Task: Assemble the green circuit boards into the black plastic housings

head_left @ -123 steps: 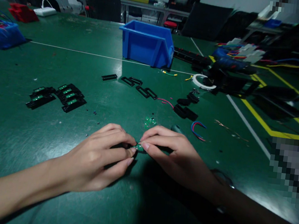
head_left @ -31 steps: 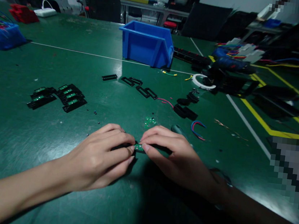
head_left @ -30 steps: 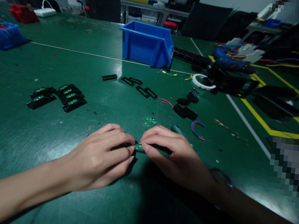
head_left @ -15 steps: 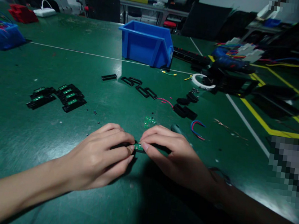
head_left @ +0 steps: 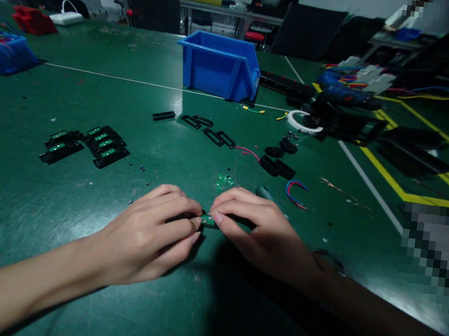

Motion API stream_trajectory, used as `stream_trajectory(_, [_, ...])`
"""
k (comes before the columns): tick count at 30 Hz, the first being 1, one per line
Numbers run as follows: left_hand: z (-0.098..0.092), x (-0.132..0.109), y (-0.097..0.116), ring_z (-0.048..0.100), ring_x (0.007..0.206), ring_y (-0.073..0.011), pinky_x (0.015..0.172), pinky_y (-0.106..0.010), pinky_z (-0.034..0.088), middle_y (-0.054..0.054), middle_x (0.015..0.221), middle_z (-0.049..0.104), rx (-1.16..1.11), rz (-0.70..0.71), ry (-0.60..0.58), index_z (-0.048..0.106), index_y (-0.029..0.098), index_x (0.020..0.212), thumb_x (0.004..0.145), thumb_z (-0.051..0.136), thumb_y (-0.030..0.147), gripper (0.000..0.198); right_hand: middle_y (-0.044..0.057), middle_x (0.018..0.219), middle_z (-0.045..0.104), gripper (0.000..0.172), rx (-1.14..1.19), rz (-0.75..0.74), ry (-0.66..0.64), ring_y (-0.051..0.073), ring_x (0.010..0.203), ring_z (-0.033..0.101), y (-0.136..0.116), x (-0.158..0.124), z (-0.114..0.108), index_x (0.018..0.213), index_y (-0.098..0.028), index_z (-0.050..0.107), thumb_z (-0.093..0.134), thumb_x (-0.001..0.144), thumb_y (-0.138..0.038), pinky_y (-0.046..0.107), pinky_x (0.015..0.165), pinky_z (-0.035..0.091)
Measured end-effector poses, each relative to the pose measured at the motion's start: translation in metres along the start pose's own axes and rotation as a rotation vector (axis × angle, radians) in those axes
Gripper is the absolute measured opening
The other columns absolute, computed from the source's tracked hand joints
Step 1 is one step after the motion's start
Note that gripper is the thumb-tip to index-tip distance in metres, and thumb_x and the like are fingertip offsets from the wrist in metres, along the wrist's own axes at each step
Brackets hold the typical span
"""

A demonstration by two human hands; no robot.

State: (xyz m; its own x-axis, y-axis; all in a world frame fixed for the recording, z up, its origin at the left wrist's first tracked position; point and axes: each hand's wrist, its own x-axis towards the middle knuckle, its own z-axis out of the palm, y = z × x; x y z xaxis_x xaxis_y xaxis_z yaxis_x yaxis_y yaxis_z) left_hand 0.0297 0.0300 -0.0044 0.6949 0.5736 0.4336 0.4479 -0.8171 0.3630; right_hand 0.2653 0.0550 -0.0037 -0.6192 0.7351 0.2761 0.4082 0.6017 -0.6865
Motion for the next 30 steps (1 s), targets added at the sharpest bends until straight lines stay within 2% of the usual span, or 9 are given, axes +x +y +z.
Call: stream_trajectory(30, [-0.0007, -0.0001, 0.0002, 0.064, 0.1, -0.0196, 0.095, -0.039, 0.051, -0.011, 0.109, 0.069, 0.008, -0.003, -0.005, 0.069, 0.017, 0.1, 0.093, 0.057, 0.013, 0.014, 0.004, 0.096, 0.071, 0.018, -0.017, 0.031, 0.001, 0.017, 0.092, 0.065, 0.0006, 0.0003, 0.0009, 0.089, -0.02, 0.071, 0.055, 0.097, -0.018, 0.03, 0.088, 0.049])
